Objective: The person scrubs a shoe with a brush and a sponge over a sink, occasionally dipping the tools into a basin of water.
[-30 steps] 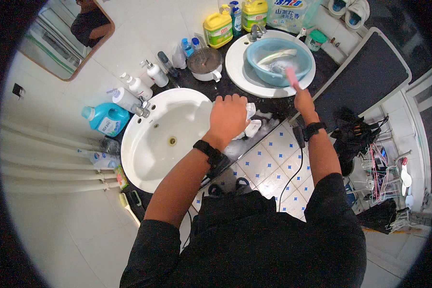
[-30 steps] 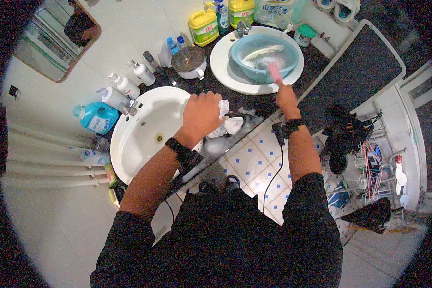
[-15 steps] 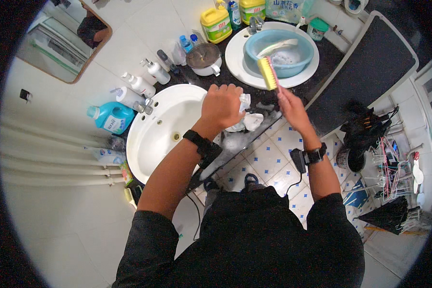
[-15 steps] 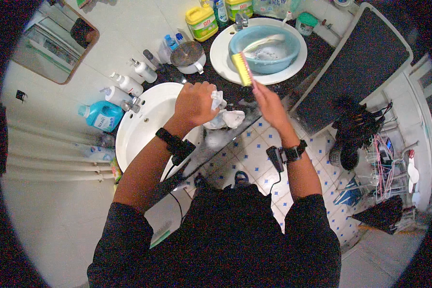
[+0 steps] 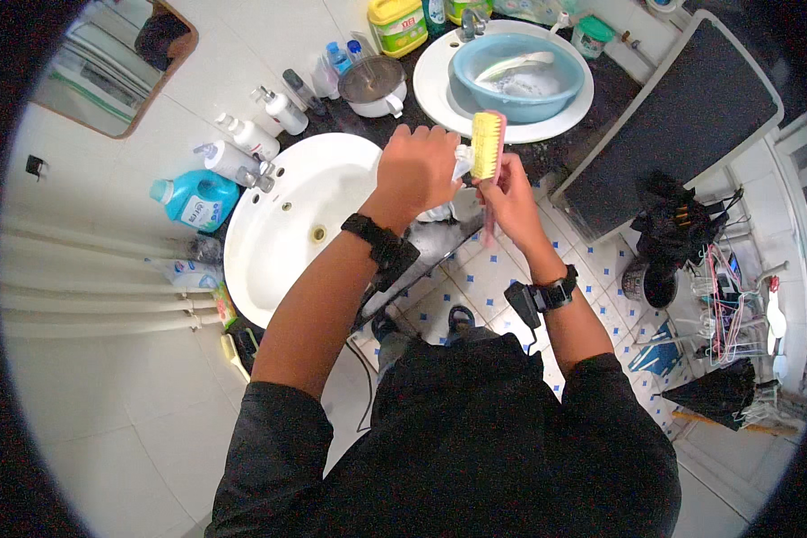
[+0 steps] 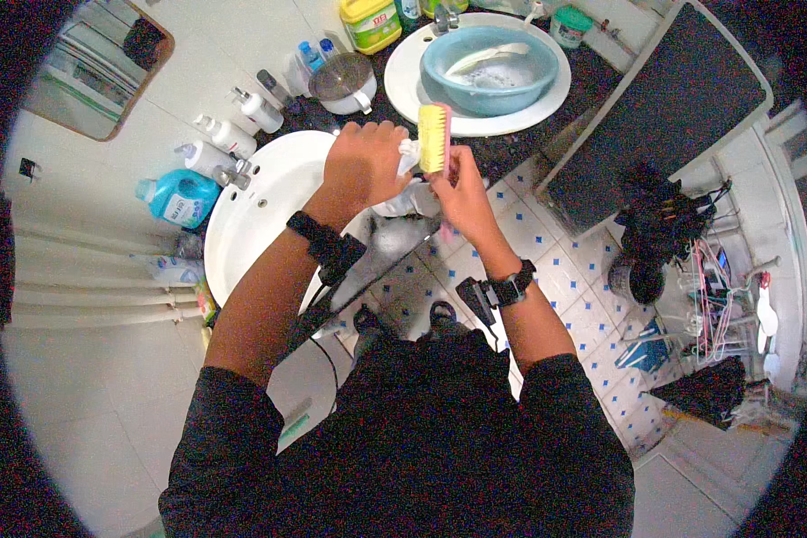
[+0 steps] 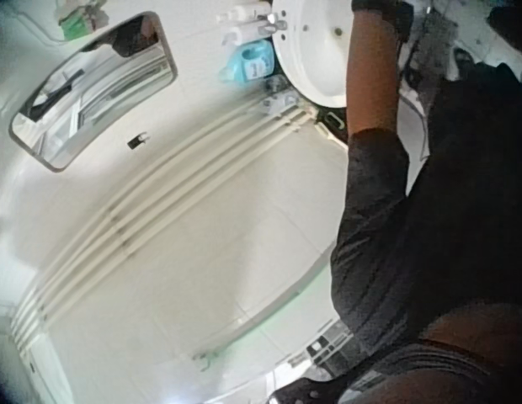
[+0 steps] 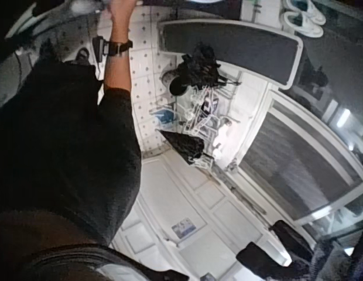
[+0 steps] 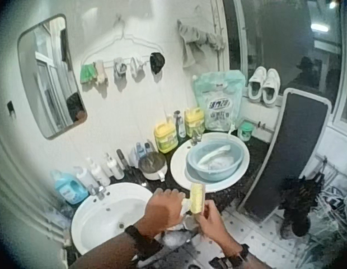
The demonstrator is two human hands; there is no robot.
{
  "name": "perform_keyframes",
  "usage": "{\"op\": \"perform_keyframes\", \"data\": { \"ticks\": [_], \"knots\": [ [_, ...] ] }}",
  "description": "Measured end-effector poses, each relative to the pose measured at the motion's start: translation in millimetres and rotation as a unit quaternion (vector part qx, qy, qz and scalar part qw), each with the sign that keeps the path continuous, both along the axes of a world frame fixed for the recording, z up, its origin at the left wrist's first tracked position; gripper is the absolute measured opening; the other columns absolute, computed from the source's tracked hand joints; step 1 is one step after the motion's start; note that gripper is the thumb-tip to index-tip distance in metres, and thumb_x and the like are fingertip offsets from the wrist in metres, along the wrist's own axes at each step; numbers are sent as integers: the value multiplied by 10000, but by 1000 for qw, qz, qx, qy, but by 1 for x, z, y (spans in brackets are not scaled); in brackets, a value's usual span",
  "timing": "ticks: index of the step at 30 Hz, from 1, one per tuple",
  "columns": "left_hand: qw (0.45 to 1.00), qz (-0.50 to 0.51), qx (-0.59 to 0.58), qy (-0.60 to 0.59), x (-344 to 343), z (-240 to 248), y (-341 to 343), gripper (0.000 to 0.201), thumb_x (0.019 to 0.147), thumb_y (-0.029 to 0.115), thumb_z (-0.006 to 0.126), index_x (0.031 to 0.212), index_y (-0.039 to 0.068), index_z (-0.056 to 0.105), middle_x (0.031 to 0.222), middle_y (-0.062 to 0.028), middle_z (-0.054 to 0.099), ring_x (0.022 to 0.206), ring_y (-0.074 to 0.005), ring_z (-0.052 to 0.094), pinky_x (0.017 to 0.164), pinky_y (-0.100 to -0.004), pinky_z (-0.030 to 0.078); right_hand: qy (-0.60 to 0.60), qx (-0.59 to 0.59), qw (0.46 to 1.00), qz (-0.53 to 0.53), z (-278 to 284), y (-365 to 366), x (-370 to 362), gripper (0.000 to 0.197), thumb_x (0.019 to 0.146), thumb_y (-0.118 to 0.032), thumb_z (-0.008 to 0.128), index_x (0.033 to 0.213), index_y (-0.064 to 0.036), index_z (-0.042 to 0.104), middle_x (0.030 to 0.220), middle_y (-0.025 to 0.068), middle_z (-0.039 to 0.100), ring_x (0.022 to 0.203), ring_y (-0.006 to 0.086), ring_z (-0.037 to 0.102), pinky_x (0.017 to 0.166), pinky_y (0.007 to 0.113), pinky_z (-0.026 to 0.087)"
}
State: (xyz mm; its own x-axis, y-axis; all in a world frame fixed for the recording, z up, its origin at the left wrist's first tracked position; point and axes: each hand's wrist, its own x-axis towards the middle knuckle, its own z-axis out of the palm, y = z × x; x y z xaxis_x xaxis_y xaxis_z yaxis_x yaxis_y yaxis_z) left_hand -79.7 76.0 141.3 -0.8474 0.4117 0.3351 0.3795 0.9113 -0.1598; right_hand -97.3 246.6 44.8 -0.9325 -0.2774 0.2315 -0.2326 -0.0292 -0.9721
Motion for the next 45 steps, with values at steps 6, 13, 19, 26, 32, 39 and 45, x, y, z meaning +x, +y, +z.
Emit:
{"op": "perform_keyframes", "data": {
  "ticks": [6, 13, 19, 26, 32, 39, 45],
  "knots": [
    [1000, -6, -18, 10, -3, 0, 10, 389, 677, 384, 700, 903, 89, 587, 761, -55, 556, 732, -231, 576, 649, -371, 412, -185, -219, 952, 107, 30, -7, 1, 284, 872, -101, 479, 1143, -33, 428, 859, 78, 578, 660, 151, 566, 597, 281, 471],
    [999, -13, -5, -31, 1, 2, 19, 367, 697, 378, 692, 886, 83, 583, 786, -73, 568, 771, -246, 586, 674, -384, 423, -275, -285, 916, 57, 44, -8, 1, 256, 888, -142, 578, 1119, -59, 506, 826, 13, 578, 633, 99, 537, 545, 239, 435],
    [999, -18, -13, -36, 1, 4, 21, 360, 700, 376, 689, 877, 83, 578, 803, -75, 576, 773, -246, 589, 690, -387, 435, -310, -309, 894, 91, 37, -2, -4, 214, 880, -134, 584, 1074, -60, 531, 831, 10, 577, 635, 106, 536, 541, 241, 437],
    [999, -42, -2, 25, -2, -2, 21, 363, 660, 397, 711, 805, 88, 588, 727, -60, 579, 717, -227, 589, 649, -364, 397, -324, -321, 886, 89, 37, -2, -3, 264, 907, -143, 528, 1151, -40, 518, 817, 16, 568, 630, 106, 516, 553, 255, 429],
    [999, -28, -14, 9, -3, 0, 20, 363, 650, 382, 719, 817, 83, 598, 751, -63, 586, 746, -223, 591, 662, -365, 398, -316, -316, 890, 85, 47, -6, 1, 246, 875, -118, 604, 1096, -75, 504, 841, 6, 571, 632, 95, 534, 528, 241, 442],
    [998, -2, -19, -60, -4, 4, 13, 376, 642, 329, 729, 894, 89, 586, 814, -62, 587, 793, -236, 593, 689, -392, 419, -300, -273, 912, 55, 51, -8, -1, 338, 832, -58, 655, 1116, -65, 473, 796, 0, 549, 564, 84, 499, 483, 219, 423],
    [996, -79, 19, 24, -7, 3, -3, 474, 597, 432, 766, 861, 80, 590, 821, -46, 577, 824, -211, 582, 741, -391, 421, -305, -287, 906, 57, 56, -13, -5, 325, 809, 4, 617, 1092, -68, 474, 765, 10, 527, 546, 85, 488, 457, 224, 405]
  ]
}}
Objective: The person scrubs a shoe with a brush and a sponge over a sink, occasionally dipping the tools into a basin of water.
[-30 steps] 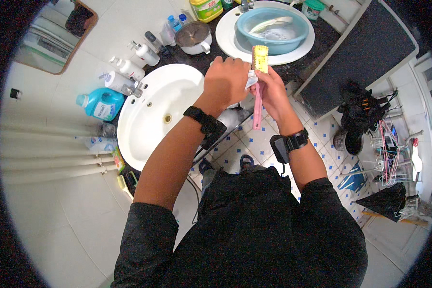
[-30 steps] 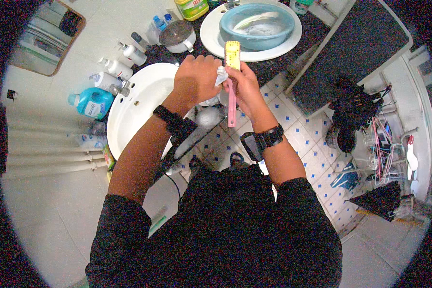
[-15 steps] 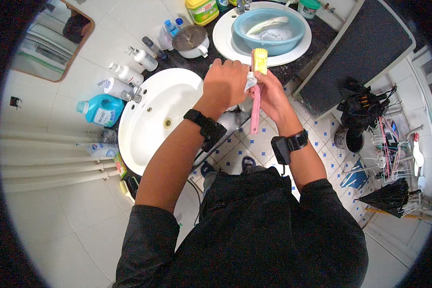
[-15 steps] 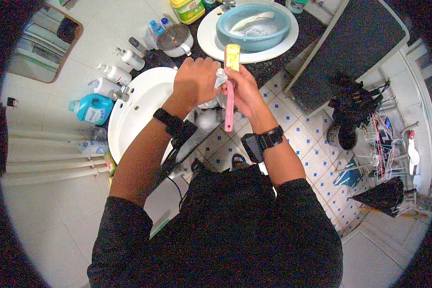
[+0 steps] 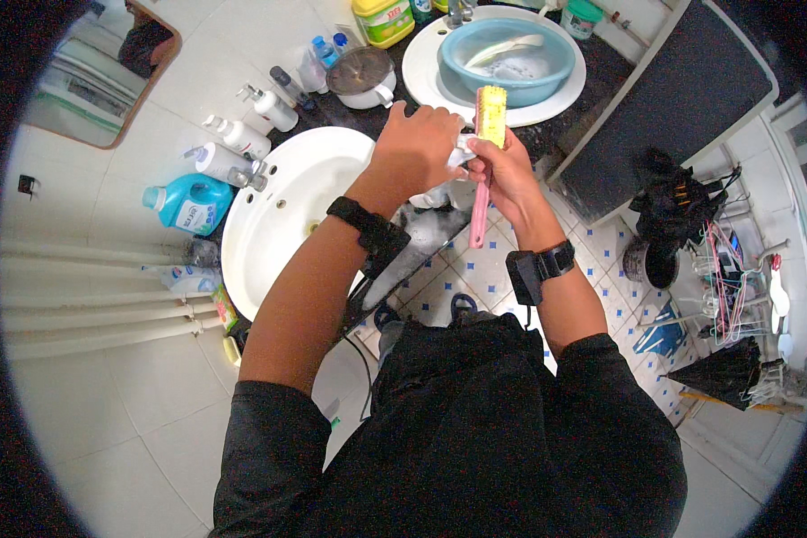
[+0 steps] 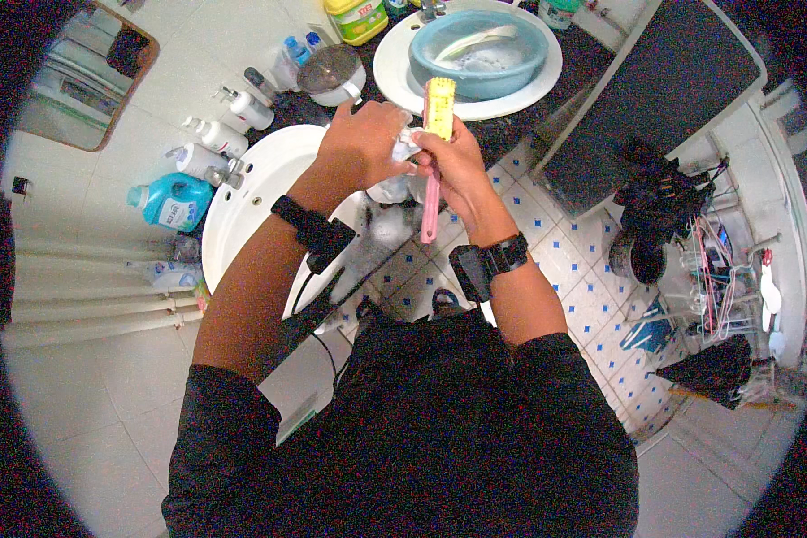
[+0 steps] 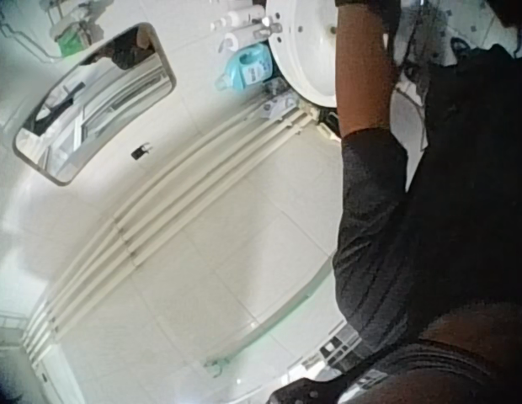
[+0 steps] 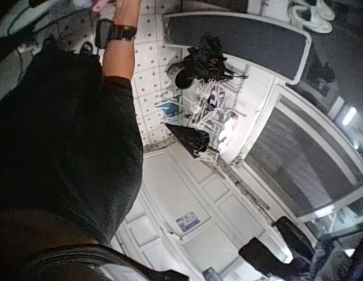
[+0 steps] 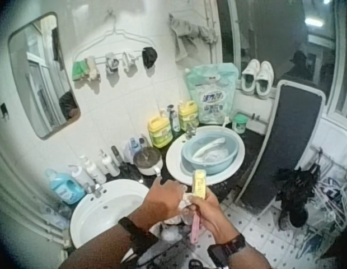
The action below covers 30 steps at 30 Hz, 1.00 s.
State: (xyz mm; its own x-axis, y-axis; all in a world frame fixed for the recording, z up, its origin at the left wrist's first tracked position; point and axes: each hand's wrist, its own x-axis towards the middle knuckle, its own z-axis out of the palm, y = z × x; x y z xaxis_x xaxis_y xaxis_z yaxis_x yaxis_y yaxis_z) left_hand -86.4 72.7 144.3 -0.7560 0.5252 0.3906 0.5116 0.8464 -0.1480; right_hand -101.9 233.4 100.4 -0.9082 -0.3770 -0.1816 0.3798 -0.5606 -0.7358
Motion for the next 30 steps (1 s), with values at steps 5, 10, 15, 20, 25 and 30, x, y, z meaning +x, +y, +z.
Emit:
{"op": "perform_keyframes", "data": {
  "ticks": [5, 10, 15, 20, 25, 30],
  "knots": [
    [990, 45, 135, -17, 6, -8, -4, 647, 513, 480, 798, 921, 26, 585, 906, -89, 532, 869, -283, 526, 752, -369, 469, -9, 3, 1000, -19, -6, 2, -4, 331, 801, 16, 604, 1092, -68, 471, 758, 14, 524, 535, 90, 485, 438, 230, 396],
    [992, 28, 125, 2, 4, -11, -6, 673, 523, 466, 804, 958, -1, 587, 917, -114, 521, 875, -312, 508, 739, -357, 484, 3, 22, 999, -33, 7, 1, -2, 315, 799, -3, 633, 1064, -63, 474, 752, 16, 533, 521, 94, 490, 439, 228, 397],
    [992, 40, 115, -31, 5, -8, -3, 659, 534, 447, 808, 957, -8, 587, 924, -123, 525, 893, -312, 507, 730, -366, 484, 9, 101, 995, -12, 11, 0, 0, 322, 804, -32, 644, 1076, -58, 473, 759, 11, 537, 519, 83, 474, 448, 222, 394],
    [992, 73, 82, -65, 9, -2, 4, 670, 553, 500, 777, 991, 23, 607, 952, -99, 548, 906, -300, 523, 725, -391, 475, -7, 85, 996, -6, 2, 1, 0, 331, 807, -39, 639, 1097, -52, 479, 791, 11, 543, 526, 74, 459, 458, 216, 395],
    [996, 70, -2, -60, 15, 8, 15, 657, 640, 565, 695, 1059, 70, 594, 925, -82, 574, 910, -268, 547, 736, -427, 452, 4, 108, 993, -38, 13, -4, 3, 326, 784, -23, 651, 1077, -33, 509, 774, 22, 551, 554, 95, 504, 459, 223, 408],
    [998, 62, -30, -4, 8, 2, 21, 528, 670, 571, 669, 957, 130, 627, 849, -12, 590, 867, -197, 564, 708, -434, 411, 41, 92, 994, -36, 4, 1, -1, 297, 822, -59, 605, 1099, -29, 501, 810, 22, 550, 573, 89, 501, 472, 223, 412]
  ]
}}
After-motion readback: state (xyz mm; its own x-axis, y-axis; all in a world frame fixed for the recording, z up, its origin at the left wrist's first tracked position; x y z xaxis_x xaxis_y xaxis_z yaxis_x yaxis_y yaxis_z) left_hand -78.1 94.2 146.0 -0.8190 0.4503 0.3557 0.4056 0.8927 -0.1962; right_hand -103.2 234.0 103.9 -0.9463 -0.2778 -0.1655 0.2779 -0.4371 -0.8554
